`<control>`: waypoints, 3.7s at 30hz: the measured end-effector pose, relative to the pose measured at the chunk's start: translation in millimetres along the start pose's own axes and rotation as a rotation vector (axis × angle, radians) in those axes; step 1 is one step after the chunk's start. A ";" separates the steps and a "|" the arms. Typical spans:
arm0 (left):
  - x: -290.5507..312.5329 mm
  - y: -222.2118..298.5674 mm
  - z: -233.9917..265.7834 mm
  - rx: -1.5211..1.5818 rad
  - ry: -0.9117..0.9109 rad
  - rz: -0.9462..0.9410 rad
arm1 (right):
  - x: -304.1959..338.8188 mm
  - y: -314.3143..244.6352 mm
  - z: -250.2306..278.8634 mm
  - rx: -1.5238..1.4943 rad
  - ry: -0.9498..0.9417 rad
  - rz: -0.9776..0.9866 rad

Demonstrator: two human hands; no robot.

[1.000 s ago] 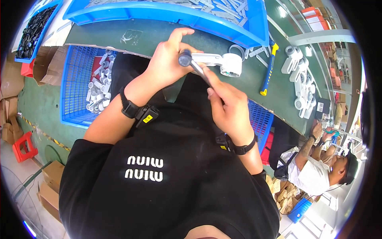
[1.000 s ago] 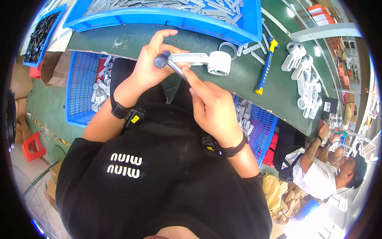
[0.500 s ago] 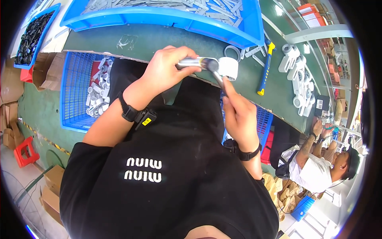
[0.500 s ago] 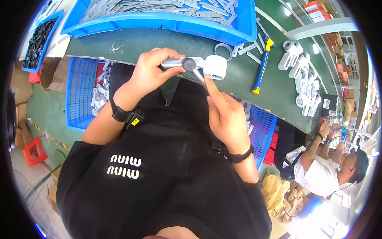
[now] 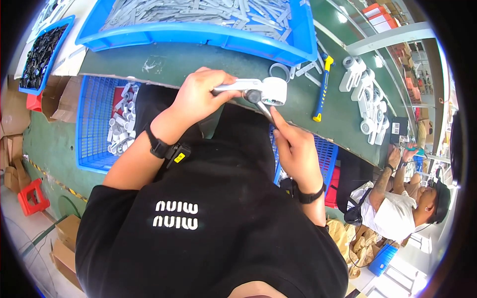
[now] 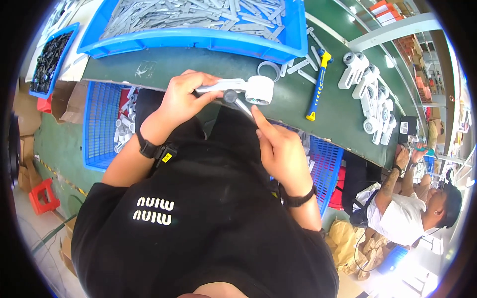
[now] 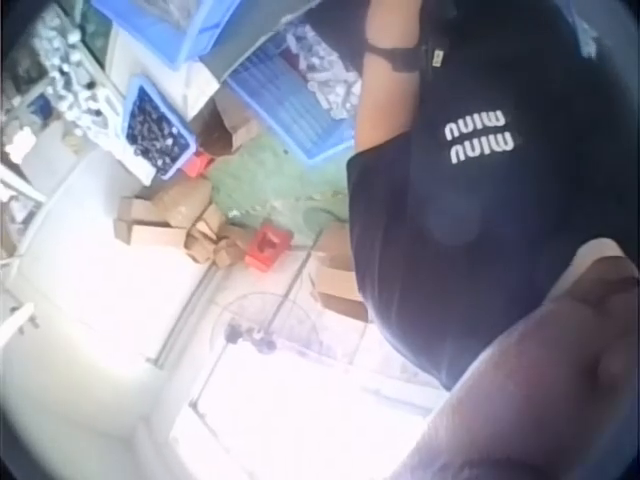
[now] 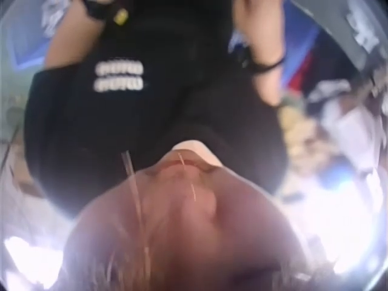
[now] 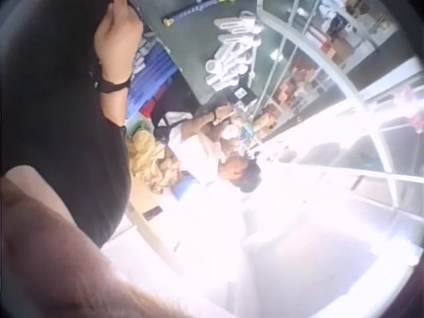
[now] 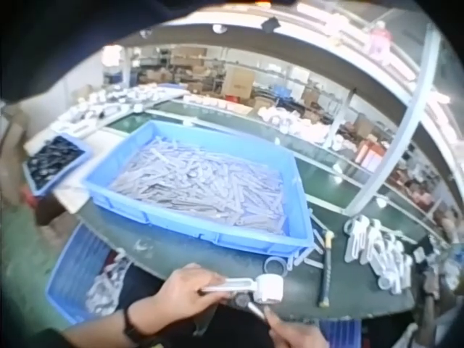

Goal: Assemble white plastic components by inserting metal pins and securing them with a small hammer.

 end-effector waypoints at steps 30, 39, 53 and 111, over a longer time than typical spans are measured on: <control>-49.4 60.7 -65.5 -0.350 -0.339 0.019 | -23.0 91.1 14.6 0.601 0.325 -0.342; -4.8 8.5 4.4 1.011 -0.102 0.480 | -62.0 73.5 1.4 0.467 0.366 -0.041; 17.3 27.0 -0.4 1.089 -0.022 0.489 | -30.0 -55.4 13.1 0.177 0.310 0.389; 19.2 113.0 13.0 0.922 -0.160 0.138 | -3.0 -63.4 41.5 0.009 0.638 0.460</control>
Point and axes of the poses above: each hand's wrist, its own x-axis away from the middle knuckle, its own z-axis out of the back of the hand, y = z × x, the point moved 8 cm from there along -x, towards the middle knuckle, and after that the axes turned 5 degrees about z, right-handed, at the moved point
